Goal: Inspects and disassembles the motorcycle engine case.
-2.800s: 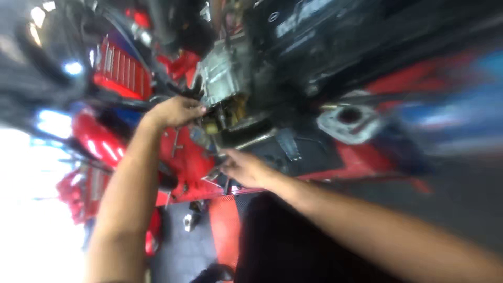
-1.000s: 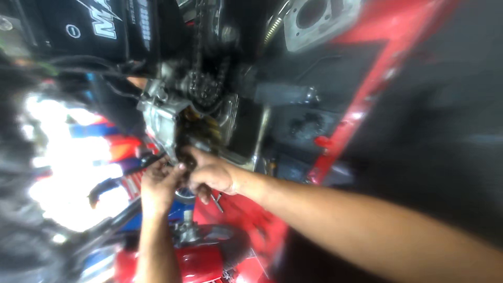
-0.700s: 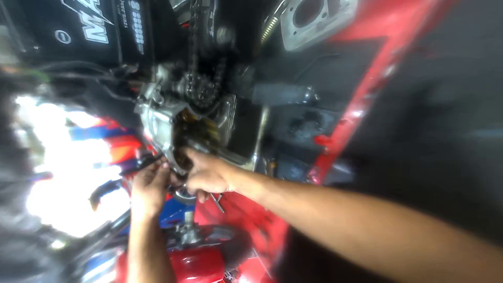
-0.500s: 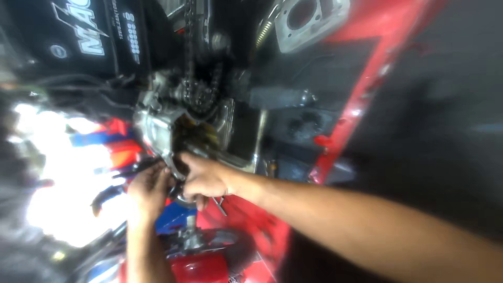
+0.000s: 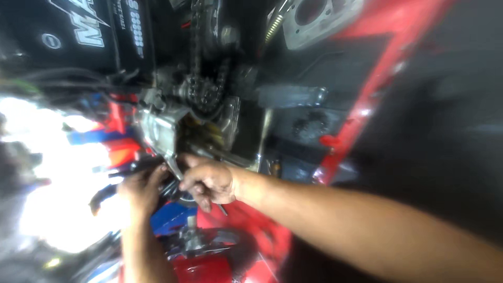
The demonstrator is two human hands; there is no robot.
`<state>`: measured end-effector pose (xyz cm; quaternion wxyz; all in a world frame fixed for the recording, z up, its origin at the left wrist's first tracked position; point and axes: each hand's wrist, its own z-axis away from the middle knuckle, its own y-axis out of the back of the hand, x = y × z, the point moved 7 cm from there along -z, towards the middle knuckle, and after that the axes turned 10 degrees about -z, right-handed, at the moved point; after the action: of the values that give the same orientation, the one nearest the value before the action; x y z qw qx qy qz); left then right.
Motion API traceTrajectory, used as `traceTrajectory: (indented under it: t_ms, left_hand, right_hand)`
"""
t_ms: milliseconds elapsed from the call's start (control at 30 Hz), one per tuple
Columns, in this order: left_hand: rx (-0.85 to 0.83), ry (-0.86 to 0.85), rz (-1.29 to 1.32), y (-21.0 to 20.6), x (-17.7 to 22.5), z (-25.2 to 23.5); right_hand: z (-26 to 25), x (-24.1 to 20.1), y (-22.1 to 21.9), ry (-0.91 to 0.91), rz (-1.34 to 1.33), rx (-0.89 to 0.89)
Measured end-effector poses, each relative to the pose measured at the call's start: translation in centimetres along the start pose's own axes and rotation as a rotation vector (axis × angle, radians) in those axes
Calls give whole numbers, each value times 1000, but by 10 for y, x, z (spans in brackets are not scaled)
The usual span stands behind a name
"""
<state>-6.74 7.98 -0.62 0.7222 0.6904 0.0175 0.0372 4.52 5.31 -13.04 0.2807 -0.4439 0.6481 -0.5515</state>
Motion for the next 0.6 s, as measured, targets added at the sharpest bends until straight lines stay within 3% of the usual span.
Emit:
traceTrajectory:
  t_ms: [200, 300, 367, 400, 600]
  left_hand:
    - [10, -84, -61, 1, 8, 1]
    - [73, -77, -29, -2, 3, 3]
    - [109, -69, 8, -5, 5, 4]
    - [113, -61, 47, -7, 7, 5]
    - [79, 35, 30, -4, 7, 17]
  right_hand:
    - [-3, 3, 8, -21, 165, 36]
    - [2, 6, 20, -130, 594, 256]
    - [7, 3, 20, -215, 883, 300]
    - [9, 2, 18, -219, 898, 286]
    - [0, 4, 4, -99, 218, 131]
